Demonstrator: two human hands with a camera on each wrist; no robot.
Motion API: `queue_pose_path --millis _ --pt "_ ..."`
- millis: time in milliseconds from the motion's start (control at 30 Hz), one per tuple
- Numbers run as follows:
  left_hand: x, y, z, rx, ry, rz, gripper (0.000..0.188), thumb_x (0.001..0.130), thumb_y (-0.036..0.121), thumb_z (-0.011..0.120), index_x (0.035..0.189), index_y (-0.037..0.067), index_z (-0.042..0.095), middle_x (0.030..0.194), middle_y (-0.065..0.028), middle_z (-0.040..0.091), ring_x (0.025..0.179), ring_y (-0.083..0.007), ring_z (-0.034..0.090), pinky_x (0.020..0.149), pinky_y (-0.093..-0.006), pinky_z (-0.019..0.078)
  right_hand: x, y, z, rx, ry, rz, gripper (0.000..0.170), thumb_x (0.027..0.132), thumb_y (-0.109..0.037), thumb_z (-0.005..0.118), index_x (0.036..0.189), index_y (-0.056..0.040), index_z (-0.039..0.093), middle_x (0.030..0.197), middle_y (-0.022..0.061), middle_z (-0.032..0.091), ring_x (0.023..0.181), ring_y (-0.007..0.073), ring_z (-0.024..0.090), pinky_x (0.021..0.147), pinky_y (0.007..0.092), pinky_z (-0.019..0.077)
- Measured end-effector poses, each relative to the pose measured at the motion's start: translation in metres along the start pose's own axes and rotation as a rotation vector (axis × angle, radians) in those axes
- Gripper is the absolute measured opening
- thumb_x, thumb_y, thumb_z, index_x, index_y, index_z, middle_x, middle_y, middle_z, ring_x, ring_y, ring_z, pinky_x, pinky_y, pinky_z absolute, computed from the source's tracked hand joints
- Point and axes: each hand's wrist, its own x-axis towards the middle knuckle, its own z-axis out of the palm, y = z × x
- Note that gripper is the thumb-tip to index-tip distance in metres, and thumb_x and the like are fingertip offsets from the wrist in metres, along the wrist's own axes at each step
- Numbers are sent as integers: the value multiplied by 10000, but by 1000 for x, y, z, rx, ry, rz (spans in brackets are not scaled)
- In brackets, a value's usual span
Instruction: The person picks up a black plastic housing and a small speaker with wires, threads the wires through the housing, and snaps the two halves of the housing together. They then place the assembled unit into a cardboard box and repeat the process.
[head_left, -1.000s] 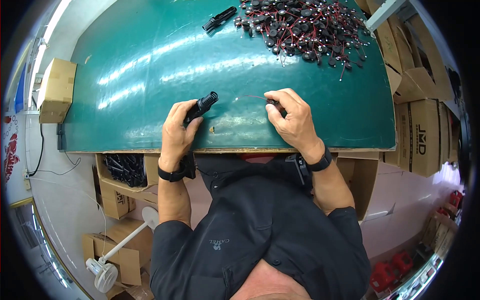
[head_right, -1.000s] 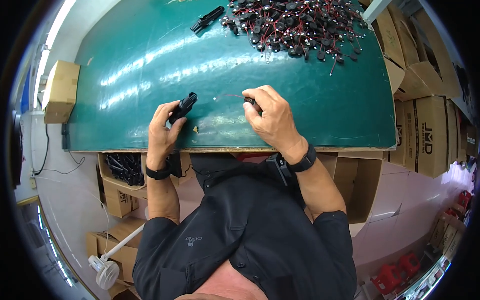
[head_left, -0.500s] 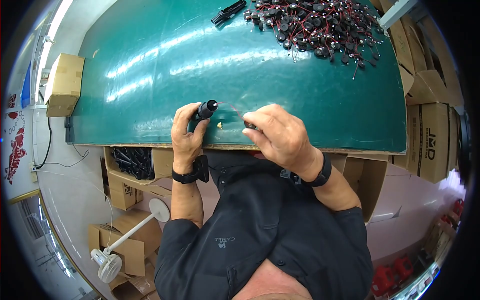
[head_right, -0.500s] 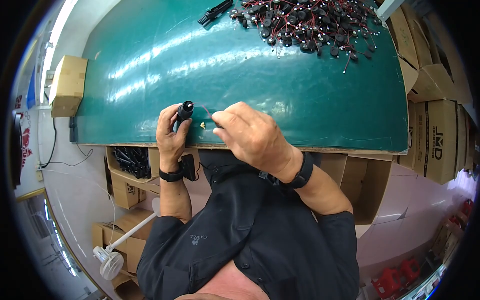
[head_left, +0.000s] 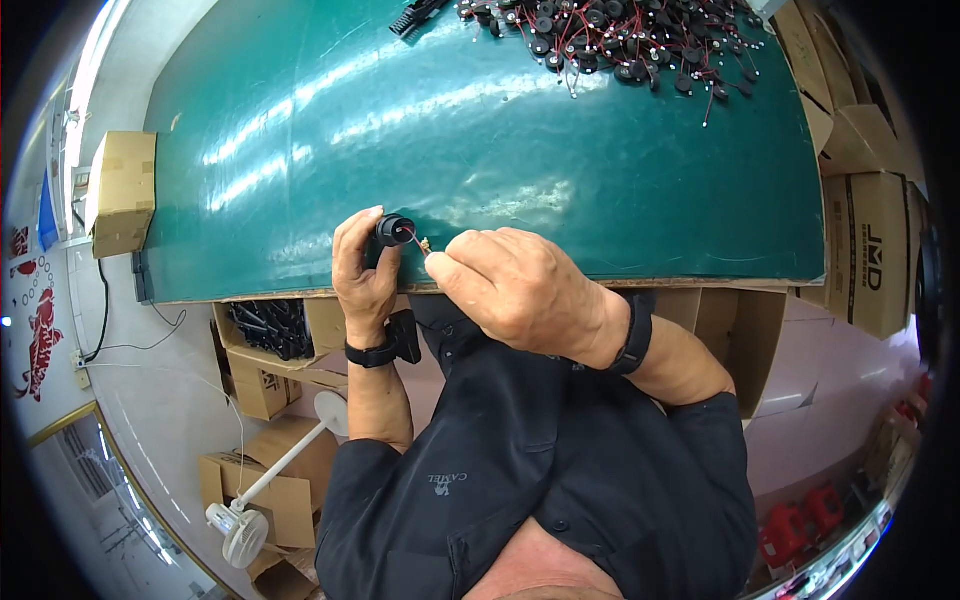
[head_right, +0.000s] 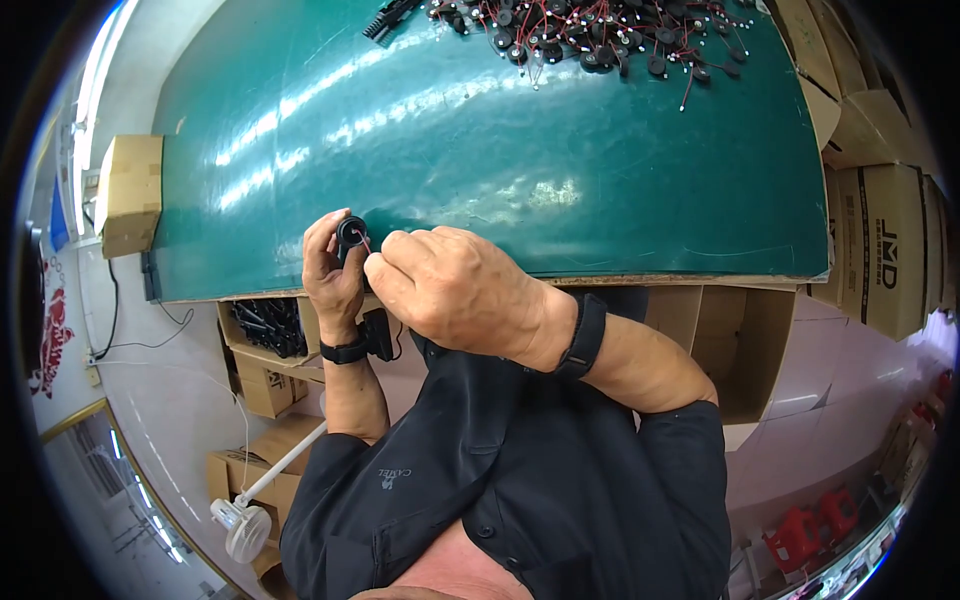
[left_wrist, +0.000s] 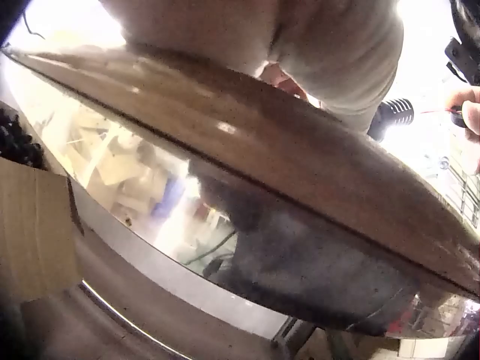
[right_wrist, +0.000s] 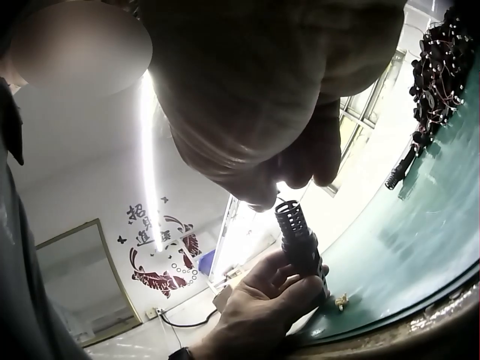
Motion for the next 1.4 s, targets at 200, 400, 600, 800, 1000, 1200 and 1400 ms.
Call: queue_pose_path --millis 200,400,600,800,1000,1200,1400 --pt "2 5 6 -61 63 -43 461 886 -61 814 1324 26 700 1312 -142 701 1224 -277 680 1038 -374 563 0 2 5 0 -25 0 255 868 -45 721 1107 31 674 886 88 602 751 234 671 666 358 564" --pt "5 8 5 40 39 14 461 874 -66 807 1314 32 706 1303 -154 716 1220 -295 688 1033 -382 569 0 5 8 5 -30 2 255 862 -49 717 1101 31 671 875 83 593 745 235 669 664 364 565" --pt "8 10 6 95 9 50 477 834 -78 807 1289 37 722 1287 -165 723 1197 -314 699 1029 -387 571 1 9 9 142 -24 103 298 841 -13 787 1117 12 678 896 104 609 758 278 679 681 390 577" --pt "11 19 5 118 -49 77 523 777 -92 810 1278 43 745 1249 -157 724 1150 -316 704 988 -397 580 -5 18 8 202 -4 209 347 835 4 840 1145 -4 686 943 123 640 781 316 689 690 409 578" --pt "13 27 6 127 -74 83 547 745 -103 826 1266 48 759 1211 -144 713 1107 -309 699 941 -397 588 -10 23 9 146 -25 314 339 850 -10 838 1159 -8 700 967 134 666 786 321 691 691 417 569" --pt "15 32 5 143 -94 78 557 735 -93 859 1264 53 763 1188 -135 701 1076 -302 696 910 -383 594 -14 32 9 143 12 342 297 862 -17 831 1137 -12 720 934 136 680 767 308 688 676 403 558" --pt "16 32 6 127 -93 63 546 736 -89 867 1255 51 770 1172 -134 699 1060 -301 698 893 -386 596 -17 37 9 158 -13 420 284 872 -26 828 1139 -11 731 885 118 679 694 244 672 632 359 538"
